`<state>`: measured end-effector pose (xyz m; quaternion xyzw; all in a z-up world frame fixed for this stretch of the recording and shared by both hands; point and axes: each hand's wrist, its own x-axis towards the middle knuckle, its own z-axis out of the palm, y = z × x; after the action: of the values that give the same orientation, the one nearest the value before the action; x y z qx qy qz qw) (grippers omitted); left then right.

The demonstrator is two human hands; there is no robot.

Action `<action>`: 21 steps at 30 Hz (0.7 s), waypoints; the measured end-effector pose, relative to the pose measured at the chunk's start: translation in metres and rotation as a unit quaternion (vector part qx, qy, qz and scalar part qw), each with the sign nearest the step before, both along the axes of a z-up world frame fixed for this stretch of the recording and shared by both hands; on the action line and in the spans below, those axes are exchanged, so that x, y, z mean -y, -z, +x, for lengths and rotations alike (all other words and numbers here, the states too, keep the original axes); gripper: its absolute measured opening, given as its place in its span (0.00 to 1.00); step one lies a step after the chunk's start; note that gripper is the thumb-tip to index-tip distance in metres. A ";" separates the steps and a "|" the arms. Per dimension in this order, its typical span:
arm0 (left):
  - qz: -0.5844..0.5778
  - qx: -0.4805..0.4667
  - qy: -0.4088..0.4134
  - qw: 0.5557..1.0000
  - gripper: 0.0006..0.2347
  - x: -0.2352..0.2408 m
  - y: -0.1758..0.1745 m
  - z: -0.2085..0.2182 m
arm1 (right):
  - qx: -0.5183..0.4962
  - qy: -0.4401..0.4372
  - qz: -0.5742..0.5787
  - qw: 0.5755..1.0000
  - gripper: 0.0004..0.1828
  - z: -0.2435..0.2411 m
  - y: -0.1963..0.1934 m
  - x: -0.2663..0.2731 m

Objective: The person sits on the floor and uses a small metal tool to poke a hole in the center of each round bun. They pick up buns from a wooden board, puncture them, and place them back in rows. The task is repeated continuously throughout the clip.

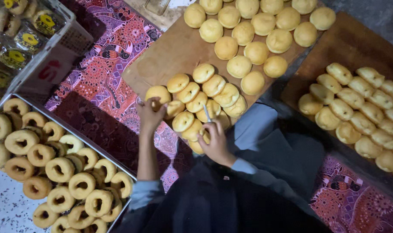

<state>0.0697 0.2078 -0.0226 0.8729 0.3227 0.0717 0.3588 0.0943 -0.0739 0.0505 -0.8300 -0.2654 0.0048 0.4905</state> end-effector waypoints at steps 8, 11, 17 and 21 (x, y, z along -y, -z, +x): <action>-0.273 0.094 -0.103 0.952 0.14 0.051 0.024 -0.028 | -0.075 0.052 0.056 0.994 0.14 0.002 -0.002 0.040; -0.285 0.111 -0.106 0.946 0.17 0.044 0.040 -0.031 | -0.051 0.061 0.070 0.994 0.17 0.000 0.002 0.051; -0.095 0.157 -0.111 0.977 0.25 0.002 0.028 -0.019 | -0.099 0.113 0.047 0.987 0.16 0.000 0.006 0.081; 0.119 0.104 0.061 0.985 0.34 -0.023 0.010 0.005 | -0.097 0.147 0.061 0.982 0.15 -0.001 0.012 0.096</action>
<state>0.0748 0.2307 -0.0324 0.9152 0.2185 0.1784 0.2878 0.0932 -0.1700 0.0387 -0.8244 -0.0914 -0.0032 0.5586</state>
